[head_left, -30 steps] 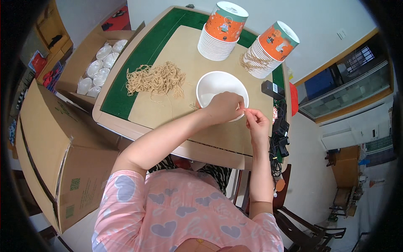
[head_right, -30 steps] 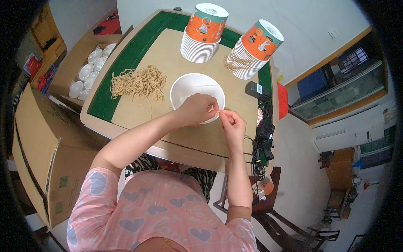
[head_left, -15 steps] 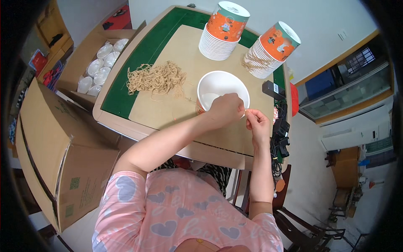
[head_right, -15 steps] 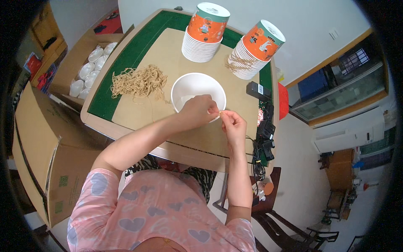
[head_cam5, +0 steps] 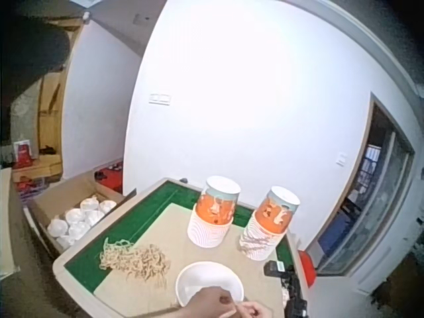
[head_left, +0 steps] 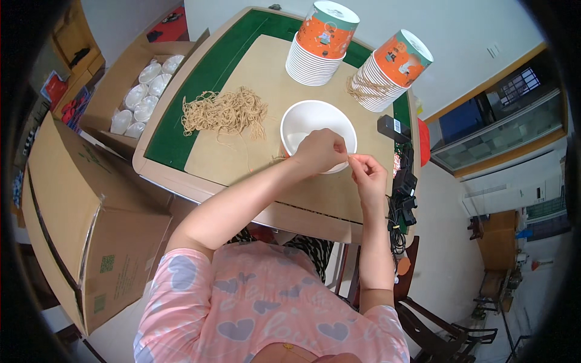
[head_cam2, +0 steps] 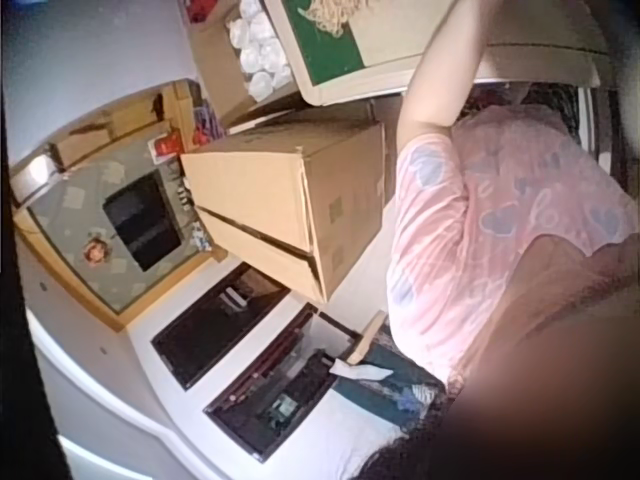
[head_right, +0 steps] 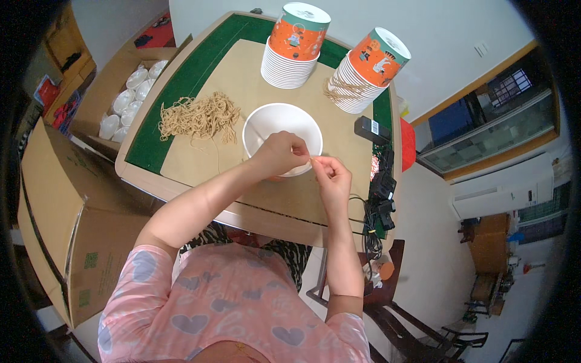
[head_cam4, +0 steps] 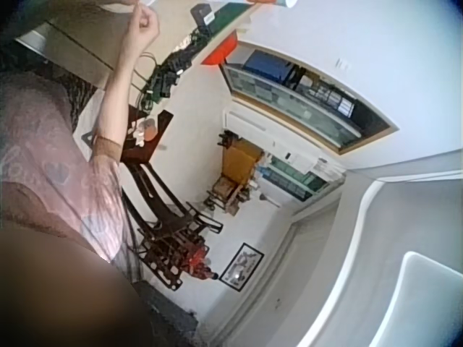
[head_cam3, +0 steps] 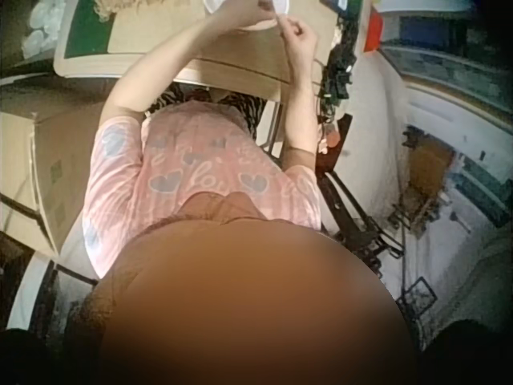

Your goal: The person is securing a paper bowl with rubber bands and stacking paper cups at a workstation.

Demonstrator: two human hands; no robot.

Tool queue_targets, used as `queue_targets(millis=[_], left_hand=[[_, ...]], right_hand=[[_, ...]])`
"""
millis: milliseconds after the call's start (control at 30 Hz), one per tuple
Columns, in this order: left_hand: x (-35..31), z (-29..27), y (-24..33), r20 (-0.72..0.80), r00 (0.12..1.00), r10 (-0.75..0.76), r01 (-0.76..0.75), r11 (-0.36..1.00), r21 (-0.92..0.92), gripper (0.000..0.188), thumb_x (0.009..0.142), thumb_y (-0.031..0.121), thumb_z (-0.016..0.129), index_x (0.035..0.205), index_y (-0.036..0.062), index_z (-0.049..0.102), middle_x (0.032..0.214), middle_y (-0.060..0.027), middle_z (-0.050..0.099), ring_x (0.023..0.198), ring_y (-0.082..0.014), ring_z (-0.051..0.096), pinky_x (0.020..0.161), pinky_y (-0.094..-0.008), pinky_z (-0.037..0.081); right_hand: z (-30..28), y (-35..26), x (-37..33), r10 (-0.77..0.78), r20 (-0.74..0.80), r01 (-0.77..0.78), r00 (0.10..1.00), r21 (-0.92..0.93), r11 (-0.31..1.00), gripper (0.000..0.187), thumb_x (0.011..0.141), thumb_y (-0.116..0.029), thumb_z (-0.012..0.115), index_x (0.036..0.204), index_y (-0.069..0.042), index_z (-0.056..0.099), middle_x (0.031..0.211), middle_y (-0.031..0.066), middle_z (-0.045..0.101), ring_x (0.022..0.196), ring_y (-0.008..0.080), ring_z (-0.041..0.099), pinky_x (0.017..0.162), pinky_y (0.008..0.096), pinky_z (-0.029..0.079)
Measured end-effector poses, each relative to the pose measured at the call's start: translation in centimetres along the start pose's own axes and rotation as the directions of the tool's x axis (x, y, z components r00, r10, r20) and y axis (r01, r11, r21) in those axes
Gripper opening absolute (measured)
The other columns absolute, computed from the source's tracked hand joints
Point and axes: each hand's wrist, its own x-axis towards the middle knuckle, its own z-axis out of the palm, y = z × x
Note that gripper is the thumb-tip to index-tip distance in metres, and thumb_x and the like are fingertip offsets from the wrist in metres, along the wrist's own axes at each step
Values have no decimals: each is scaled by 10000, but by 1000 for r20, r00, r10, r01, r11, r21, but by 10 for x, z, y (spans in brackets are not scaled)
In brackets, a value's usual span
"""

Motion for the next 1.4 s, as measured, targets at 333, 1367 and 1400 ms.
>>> queue_targets(millis=[333, 1367, 1400], left_hand=[[-5, -19, 11, 91, 989, -114, 123, 987, -100, 203, 755, 223, 671, 834, 38, 702, 743, -94, 663, 678, -214, 637, 564, -326, 484], [-70, 1, 10, -123, 972, 199, -190, 979, 79, 154, 811, 125, 625, 942, 66, 681, 826, -115, 623, 748, -301, 619, 672, -367, 496], [-71, 1, 11, -125, 972, 197, -189, 979, 77, 154, 811, 125, 625, 942, 66, 681, 826, -115, 623, 748, -301, 619, 672, -367, 496]], right_hand=[[15, -22, -6, -139, 19, 136, 990, -368, 920, 244, 787, 15, 659, 1024, -33, 625, 846, -19, 596, 496, 13, 303, 478, 170, 289], [26, -25, -50, -108, 14, 108, 994, -190, 976, 255, 843, 17, 619, 1074, -45, 531, 848, 0, 620, 576, 6, 376, 513, 158, 284], [26, -27, -50, -98, 5, 97, 995, -212, 972, 249, 841, 13, 621, 1066, -44, 533, 850, 2, 621, 571, 7, 370, 513, 158, 281]])
